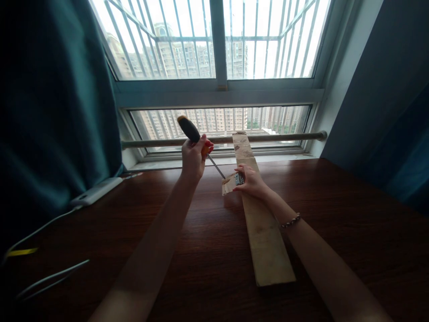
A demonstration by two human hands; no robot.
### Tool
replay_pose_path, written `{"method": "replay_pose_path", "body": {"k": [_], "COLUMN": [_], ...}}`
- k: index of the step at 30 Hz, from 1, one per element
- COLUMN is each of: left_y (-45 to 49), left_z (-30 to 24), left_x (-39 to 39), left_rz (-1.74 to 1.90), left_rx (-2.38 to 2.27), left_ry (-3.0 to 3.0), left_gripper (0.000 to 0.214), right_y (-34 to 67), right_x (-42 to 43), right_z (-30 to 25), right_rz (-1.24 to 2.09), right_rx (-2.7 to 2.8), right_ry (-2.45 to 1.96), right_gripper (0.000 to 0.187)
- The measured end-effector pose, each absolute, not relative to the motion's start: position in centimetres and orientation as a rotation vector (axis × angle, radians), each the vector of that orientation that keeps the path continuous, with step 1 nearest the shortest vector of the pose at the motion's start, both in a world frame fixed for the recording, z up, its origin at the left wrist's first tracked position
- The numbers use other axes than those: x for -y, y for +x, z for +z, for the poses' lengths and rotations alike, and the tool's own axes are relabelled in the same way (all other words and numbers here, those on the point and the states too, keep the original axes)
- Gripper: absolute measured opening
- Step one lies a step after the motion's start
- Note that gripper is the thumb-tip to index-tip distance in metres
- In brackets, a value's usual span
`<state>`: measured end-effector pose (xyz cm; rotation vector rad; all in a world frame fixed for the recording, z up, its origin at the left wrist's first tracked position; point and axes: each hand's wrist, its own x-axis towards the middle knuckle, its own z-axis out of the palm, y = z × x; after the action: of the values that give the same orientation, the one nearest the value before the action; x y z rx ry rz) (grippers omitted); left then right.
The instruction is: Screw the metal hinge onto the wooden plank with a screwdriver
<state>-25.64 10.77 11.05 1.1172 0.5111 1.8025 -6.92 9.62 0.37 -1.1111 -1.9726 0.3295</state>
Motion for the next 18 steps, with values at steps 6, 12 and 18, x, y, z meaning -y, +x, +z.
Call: {"method": "replay_pose_path", "body": {"k": [6,12,18], "left_y": [-25.3,-23.2,-20.4], "left_z": [11.1,11.1,10.1], "left_x": [-9.9,-7.0,-3.9], "left_rz": [1.73,1.323,1.091], "left_rx": [-0.448,-0.316,-0.212], "left_ry": [1.236,1.458,1.59], "left_gripper": [0.024,0.026,0.028], "right_y": [-6.4,-7.8,-8.0], "right_x": [-9.3,-3.8,-0.1], "right_z": [2.6,9.5,12.0], "right_rz": [0.612,0.53,0.436], "right_rx": [1.67,1.562,1.603], "right_ry": [-0.895,-0.738,-0.821], "right_gripper": [0.058,0.036,0.028]}}
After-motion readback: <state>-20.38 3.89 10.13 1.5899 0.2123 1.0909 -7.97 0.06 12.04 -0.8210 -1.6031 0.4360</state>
